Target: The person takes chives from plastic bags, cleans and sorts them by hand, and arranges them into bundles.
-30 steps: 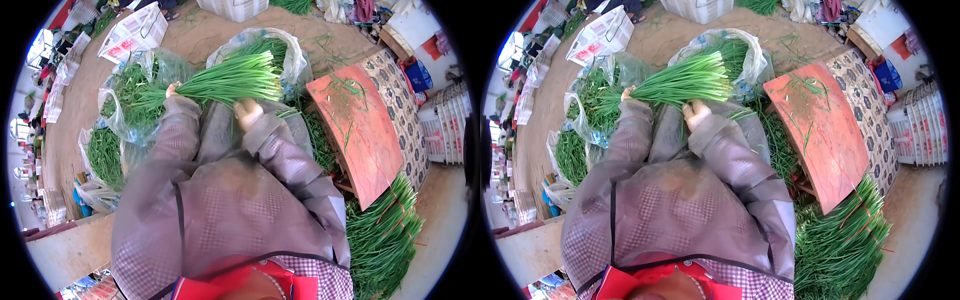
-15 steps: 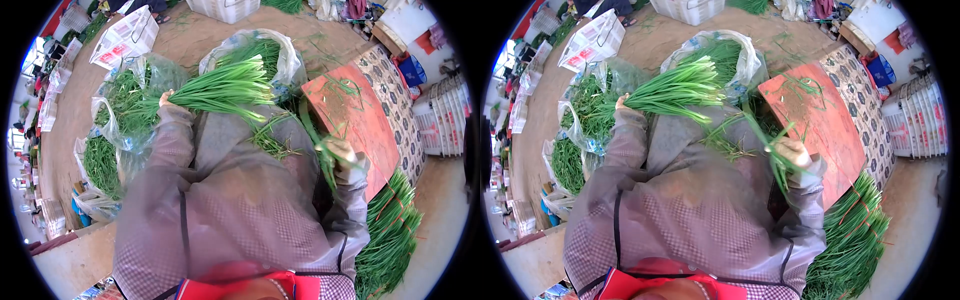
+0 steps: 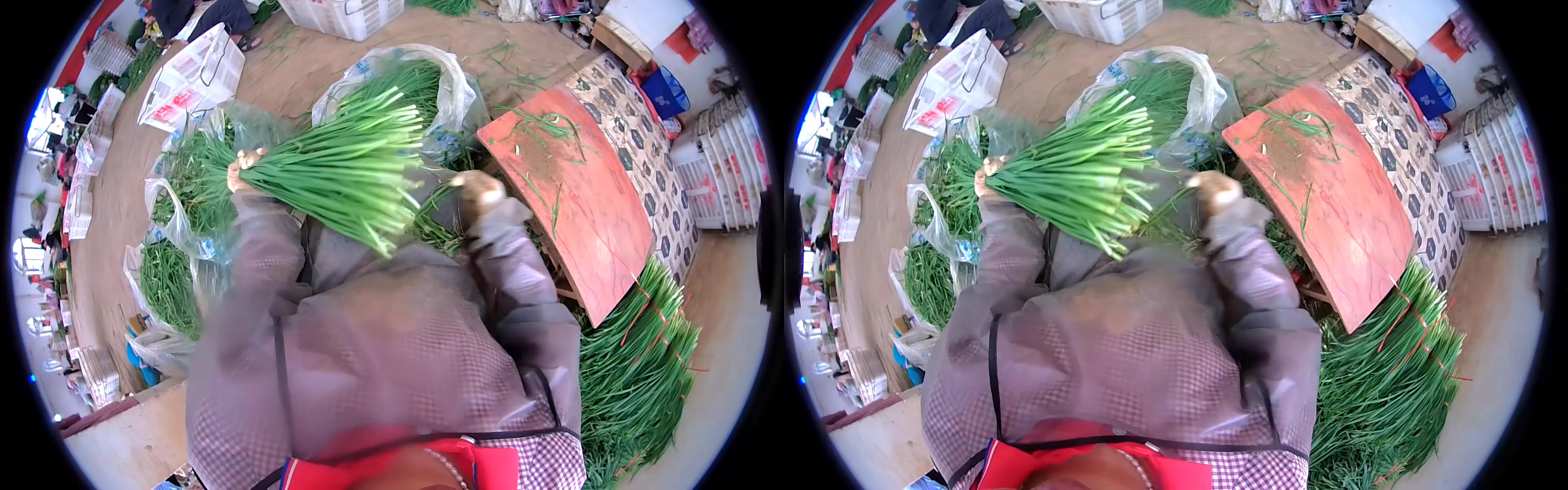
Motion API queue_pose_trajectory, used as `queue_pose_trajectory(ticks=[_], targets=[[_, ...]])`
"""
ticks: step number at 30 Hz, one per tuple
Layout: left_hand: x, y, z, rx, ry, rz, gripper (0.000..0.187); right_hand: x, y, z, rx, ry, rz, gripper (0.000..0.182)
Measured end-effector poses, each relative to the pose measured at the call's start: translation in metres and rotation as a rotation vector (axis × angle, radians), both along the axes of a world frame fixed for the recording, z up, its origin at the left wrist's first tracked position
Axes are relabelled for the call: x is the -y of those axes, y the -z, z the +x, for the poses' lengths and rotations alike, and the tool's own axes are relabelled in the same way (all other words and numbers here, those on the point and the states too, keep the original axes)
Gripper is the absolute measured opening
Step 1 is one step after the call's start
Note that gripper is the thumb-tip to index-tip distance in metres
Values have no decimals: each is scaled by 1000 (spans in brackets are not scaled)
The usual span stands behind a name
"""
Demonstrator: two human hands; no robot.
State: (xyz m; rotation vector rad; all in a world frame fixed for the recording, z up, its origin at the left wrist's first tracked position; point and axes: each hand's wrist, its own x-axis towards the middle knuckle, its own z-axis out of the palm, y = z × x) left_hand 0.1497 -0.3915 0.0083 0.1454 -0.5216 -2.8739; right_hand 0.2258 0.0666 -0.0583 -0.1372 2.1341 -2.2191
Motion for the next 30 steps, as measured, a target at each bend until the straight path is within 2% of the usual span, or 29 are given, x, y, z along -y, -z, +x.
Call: queue_pose_trajectory(ticks=[1,2,4,5,6,7,9,10,11,13,14,15,16,17,18,20,22,24,25,27,28,30], targets=[[9,-2,0,-97,90,54,5,-11,-6,3,182,-20,-81,20],[19,5,-3,-110,83,11,7,-22,-13,6,366,-24,-160,22],[36,17,-11,-108,134,-6,8,-7,-55,21,251,-296,-283,23],[37,20,-15,-117,176,-12,10,27,-86,28,328,-171,-82,27],[16,7,-8,-127,117,-8,12,45,-111,35,309,-255,30,33],[6,-1,-6,-125,118,-7,12,66,-91,36,242,-244,-46,30],[-3,-10,-6,-196,133,83,11,84,-88,38,276,-258,83,20],[-1,-7,-7,-252,147,76,10,81,-86,37,159,-230,-6,14],[3,-6,-5,-251,141,74,10,70,-88,35,215,-177,-12,14],[16,-2,-3,-227,144,115,11,37,-65,25,120,-20,-40,13],[26,5,-4,-299,212,72,12,26,-70,21,231,-9,15,13],[24,3,-3,-298,215,73,12,20,-75,17,343,6,69,15],[17,-1,-1,-325,239,105,11,33,-78,13,57,-20,20,32],[12,-2,0,-352,262,138,10,45,-85,14,-80,32,155,49],[18,9,-10,-452,368,158,8,63,-58,6,-116,28,90,53],[10,2,-9,-443,406,131,8,93,-30,-12,131,-78,-273,54],[1,-10,-6,-506,476,107,7,88,-32,-17,78,-253,281,44],[0,-19,0,-522,481,116,7,57,-33,-8,-324,-97,782,32],[1,-21,2,-535,498,129,7,41,-24,-14,-388,-77,544,26],[3,-21,3,-562,514,119,7,-1,-31,-4,74,-33,198,24],[1,-23,4,-592,535,131,7,-3,-45,-2,77,-30,202,24],[2,-17,0,-639,547,159,7,-3,-71,11,370,-250,34,23]])
